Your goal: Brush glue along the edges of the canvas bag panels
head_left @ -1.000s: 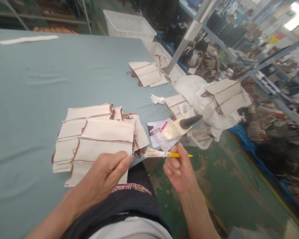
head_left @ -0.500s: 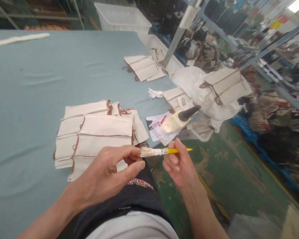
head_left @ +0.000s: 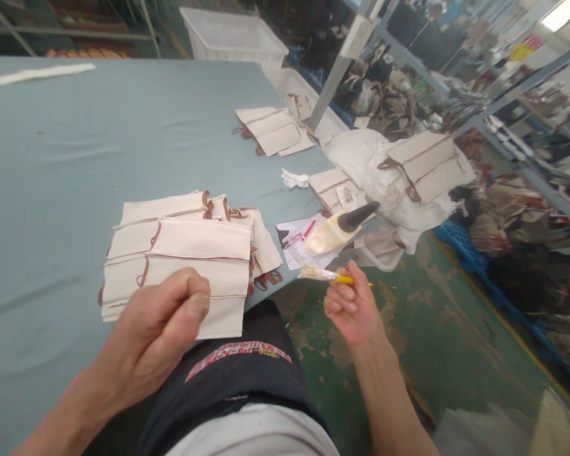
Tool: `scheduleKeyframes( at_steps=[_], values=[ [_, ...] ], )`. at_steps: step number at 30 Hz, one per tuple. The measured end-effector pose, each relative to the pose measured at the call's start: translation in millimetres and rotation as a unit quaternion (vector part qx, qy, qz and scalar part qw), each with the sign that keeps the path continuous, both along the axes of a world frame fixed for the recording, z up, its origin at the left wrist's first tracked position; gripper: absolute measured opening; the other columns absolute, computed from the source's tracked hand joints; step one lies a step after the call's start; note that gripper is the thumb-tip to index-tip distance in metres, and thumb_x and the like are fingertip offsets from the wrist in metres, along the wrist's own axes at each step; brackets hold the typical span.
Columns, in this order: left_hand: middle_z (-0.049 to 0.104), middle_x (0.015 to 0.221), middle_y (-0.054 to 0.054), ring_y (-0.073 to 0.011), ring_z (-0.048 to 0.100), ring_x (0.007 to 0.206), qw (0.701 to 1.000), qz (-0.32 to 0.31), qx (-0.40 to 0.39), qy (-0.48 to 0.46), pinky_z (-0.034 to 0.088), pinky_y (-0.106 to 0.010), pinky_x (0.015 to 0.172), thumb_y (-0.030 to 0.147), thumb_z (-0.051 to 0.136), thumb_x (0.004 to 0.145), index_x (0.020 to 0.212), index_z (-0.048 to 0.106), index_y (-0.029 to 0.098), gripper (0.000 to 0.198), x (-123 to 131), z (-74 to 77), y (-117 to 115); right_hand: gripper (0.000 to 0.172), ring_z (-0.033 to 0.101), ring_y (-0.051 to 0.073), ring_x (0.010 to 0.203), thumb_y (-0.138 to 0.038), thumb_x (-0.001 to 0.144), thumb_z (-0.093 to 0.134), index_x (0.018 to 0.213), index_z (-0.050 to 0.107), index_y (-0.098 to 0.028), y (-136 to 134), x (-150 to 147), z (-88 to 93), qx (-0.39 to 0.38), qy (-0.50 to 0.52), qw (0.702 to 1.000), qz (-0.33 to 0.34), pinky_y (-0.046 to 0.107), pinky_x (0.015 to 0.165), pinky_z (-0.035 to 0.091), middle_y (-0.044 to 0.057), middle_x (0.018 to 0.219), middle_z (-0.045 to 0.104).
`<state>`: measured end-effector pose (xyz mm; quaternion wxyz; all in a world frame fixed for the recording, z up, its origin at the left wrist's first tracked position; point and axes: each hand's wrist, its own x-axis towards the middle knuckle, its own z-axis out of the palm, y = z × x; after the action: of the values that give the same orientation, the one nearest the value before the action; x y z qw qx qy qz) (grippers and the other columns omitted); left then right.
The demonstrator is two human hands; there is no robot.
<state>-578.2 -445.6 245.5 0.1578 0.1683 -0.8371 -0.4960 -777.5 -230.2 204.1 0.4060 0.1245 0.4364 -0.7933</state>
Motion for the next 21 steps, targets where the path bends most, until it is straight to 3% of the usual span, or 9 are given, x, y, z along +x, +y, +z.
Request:
scheduleKeyframes(
  at_steps=[2, 5, 9, 11, 15, 18, 21],
  values=[
    [0.039, 0.061, 0.007, -0.0129, 0.038, 0.054, 0.998, 0.033, 0.035, -0.028, 0.032, -0.029, 0.054, 0.036, 0.038, 0.111, 0.073, 0.041, 0.026, 0.04, 4, -5.4, 1, 0.042, 0.032, 0.002, 0.031, -0.045, 0.067, 0.102, 0.073, 0.067, -0.021, 4, -1, -0.3, 0.002, 0.009, 1.0, 0.006, 0.012, 0.037, 0.043, -0.016, 0.041, 0.045],
    [0.035, 0.059, 0.008, -0.0124, 0.036, 0.052, 0.998, -0.02, 0.047, -0.039, 0.031, -0.029, 0.054, 0.036, 0.038, 0.111, 0.069, 0.035, 0.026, 0.043, -4, -14.3, 15, 0.045, 0.03, 0.004, 0.03, -0.051, 0.069, 0.1, 0.074, 0.067, -0.021, -1, 7, 3.6, 0.002, 0.038, 0.999, 0.027, 0.014, 0.037, 0.044, -0.015, 0.04, 0.044],
    [0.062, 0.072, 0.005, -0.0122, 0.056, 0.065, 0.984, -0.153, 0.064, -0.069, 0.041, -0.025, 0.064, 0.026, 0.051, 0.103, 0.079, 0.056, 0.022, 0.025, -20, -17.9, 38, 0.046, 0.032, 0.004, 0.03, -0.057, 0.075, 0.095, 0.072, 0.068, -0.02, -9, 19, 11.7, 0.012, 0.155, 0.987, 0.037, 0.016, 0.039, 0.048, -0.012, 0.041, 0.048],
    [0.068, 0.076, 0.004, -0.013, 0.06, 0.069, 0.981, -0.141, 0.093, -0.093, 0.044, -0.024, 0.064, 0.029, 0.058, 0.1, 0.084, 0.063, 0.022, 0.018, -22, -15.1, 40, 0.043, 0.034, 0.004, 0.03, -0.056, 0.08, 0.092, 0.073, 0.07, -0.02, -9, 21, 15.7, 0.01, 0.217, 0.975, 0.043, 0.017, 0.04, 0.05, -0.011, 0.041, 0.051],
    [0.067, 0.064, 0.005, -0.0124, 0.059, 0.059, 0.985, -0.055, 0.136, -0.095, 0.045, -0.022, 0.057, 0.039, 0.069, 0.094, 0.077, 0.068, 0.022, 0.025, -18, -2.4, 27, 0.035, 0.042, 0.006, 0.032, -0.051, 0.087, 0.088, 0.078, 0.074, -0.02, 0, 20, 25.3, 0.01, 0.288, 0.954, 0.086, 0.02, 0.042, 0.051, -0.008, 0.043, 0.057],
    [0.073, 0.07, 0.005, -0.0128, 0.065, 0.063, 0.985, -0.06, 0.138, -0.09, 0.051, -0.021, 0.06, 0.038, 0.075, 0.089, 0.089, 0.074, 0.022, 0.016, -16, 6.6, 18, 0.035, 0.049, 0.009, 0.036, -0.052, 0.084, 0.09, 0.077, 0.076, -0.02, 5, 22, 35.4, 0.046, 0.321, 0.941, 0.095, 0.019, 0.039, 0.044, -0.004, 0.047, 0.061],
    [0.073, 0.07, 0.006, -0.0109, 0.066, 0.063, 0.992, -0.064, 0.091, -0.066, 0.05, -0.019, 0.062, 0.032, 0.074, 0.091, 0.085, 0.074, 0.023, 0.01, -17, 12.0, 17, 0.034, 0.052, 0.01, 0.04, -0.052, 0.084, 0.089, 0.079, 0.078, -0.021, 8, 24, 44.0, 0.076, 0.357, 0.925, 0.102, 0.019, 0.04, 0.041, -0.002, 0.05, 0.064]
  ],
)
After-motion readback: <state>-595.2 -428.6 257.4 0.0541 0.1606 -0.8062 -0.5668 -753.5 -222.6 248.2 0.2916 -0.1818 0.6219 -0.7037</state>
